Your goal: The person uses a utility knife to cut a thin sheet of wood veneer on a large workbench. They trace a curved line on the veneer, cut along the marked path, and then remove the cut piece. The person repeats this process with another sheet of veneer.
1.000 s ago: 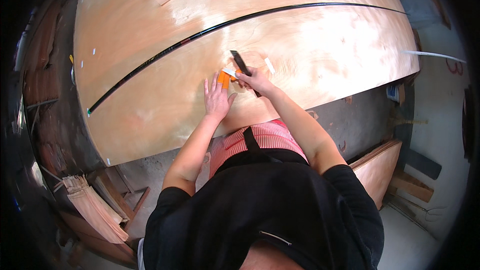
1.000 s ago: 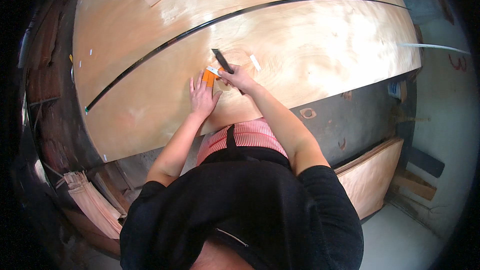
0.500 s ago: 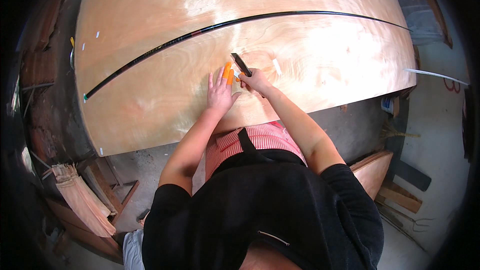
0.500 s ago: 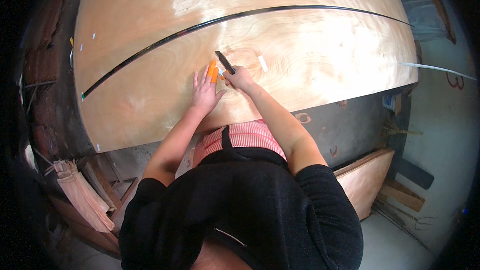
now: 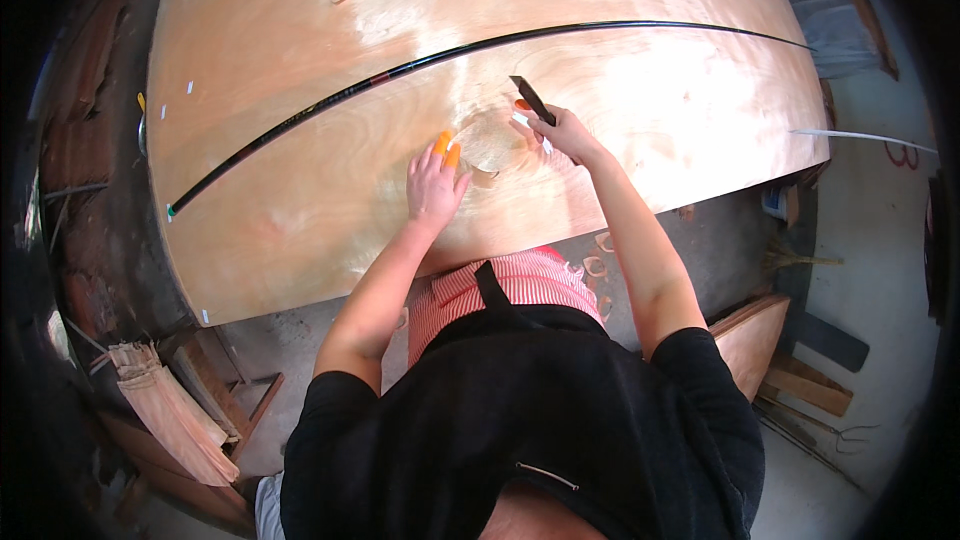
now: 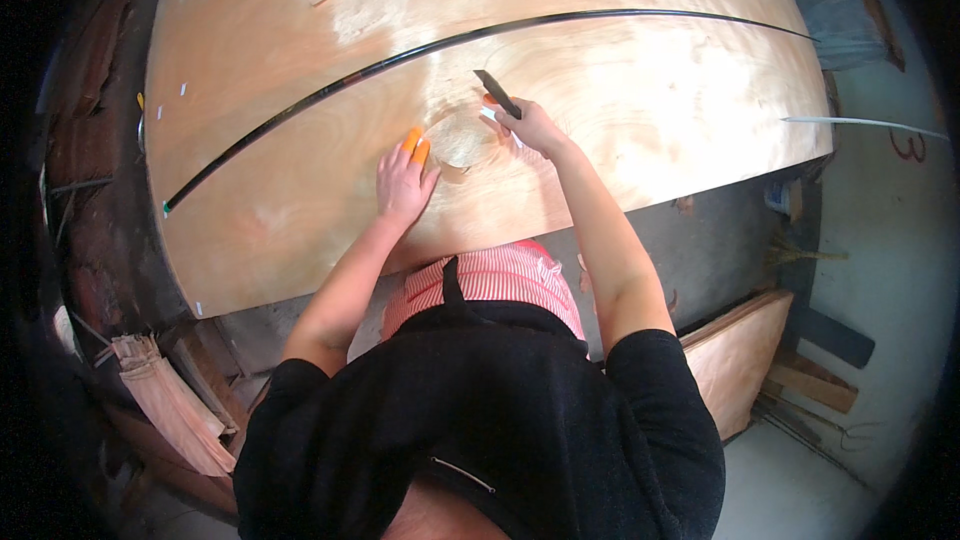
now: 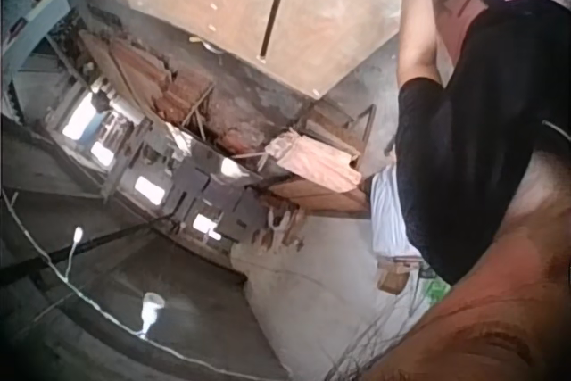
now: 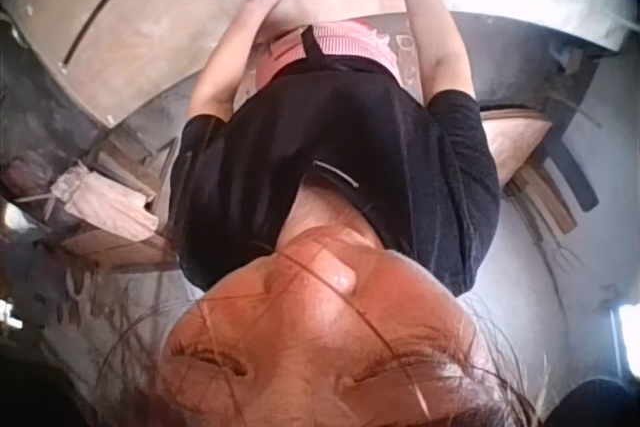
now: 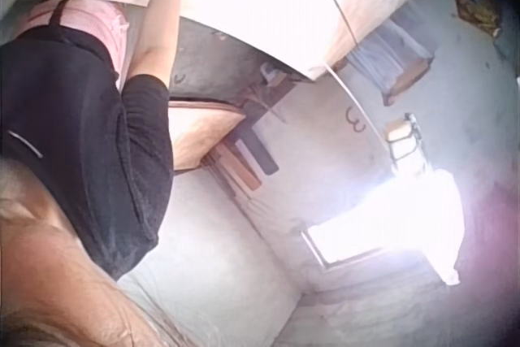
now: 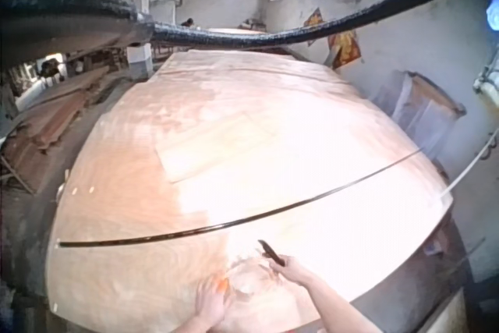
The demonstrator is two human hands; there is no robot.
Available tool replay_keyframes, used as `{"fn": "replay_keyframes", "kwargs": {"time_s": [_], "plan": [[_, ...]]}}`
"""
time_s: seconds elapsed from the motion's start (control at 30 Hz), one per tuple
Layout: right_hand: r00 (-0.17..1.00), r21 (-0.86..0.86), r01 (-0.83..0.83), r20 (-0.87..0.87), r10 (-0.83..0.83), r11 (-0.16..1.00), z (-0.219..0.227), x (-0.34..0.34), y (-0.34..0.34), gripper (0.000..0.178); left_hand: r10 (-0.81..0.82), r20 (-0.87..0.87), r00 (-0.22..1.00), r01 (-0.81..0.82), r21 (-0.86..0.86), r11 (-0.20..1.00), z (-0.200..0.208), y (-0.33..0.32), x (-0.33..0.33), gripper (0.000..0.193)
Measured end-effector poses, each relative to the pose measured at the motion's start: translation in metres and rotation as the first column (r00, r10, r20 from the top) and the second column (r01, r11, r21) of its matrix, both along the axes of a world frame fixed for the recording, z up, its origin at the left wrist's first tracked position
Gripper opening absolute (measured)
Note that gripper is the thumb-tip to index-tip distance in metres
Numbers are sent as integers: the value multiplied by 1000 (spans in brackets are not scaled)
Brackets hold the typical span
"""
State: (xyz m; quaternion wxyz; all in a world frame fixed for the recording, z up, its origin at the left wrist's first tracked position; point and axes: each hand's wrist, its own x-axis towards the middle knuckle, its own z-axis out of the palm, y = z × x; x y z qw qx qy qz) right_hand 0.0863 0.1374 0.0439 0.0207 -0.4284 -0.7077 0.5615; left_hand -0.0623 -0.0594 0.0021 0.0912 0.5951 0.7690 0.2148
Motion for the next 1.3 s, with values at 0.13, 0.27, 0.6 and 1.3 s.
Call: {"fn": "replay_keyframes", "kwargs": {"time_s": [0.13, 0.27, 0.6, 1.3], "plan": [[975, -120, 155, -143, -172, 981, 1, -14, -21, 30, -25, -48, 999, 30, 109, 994, 0, 29, 6, 49], [963, 1, 250, -103, -249, 968, -46, -29, -26, 24, -25, -56, 998, 31, 116, 993, 6, 49, 9, 46], [975, 151, 185, 91, -200, 971, -52, -32, -26, 31, -123, -214, 969, 144, 88, 986, -19, 75, 14, 31], [973, 195, 197, 76, -216, 961, -70, 33, -69, 24, -325, 26, 945, 325, 29, 945, -12, 25, 52, 43]]}}
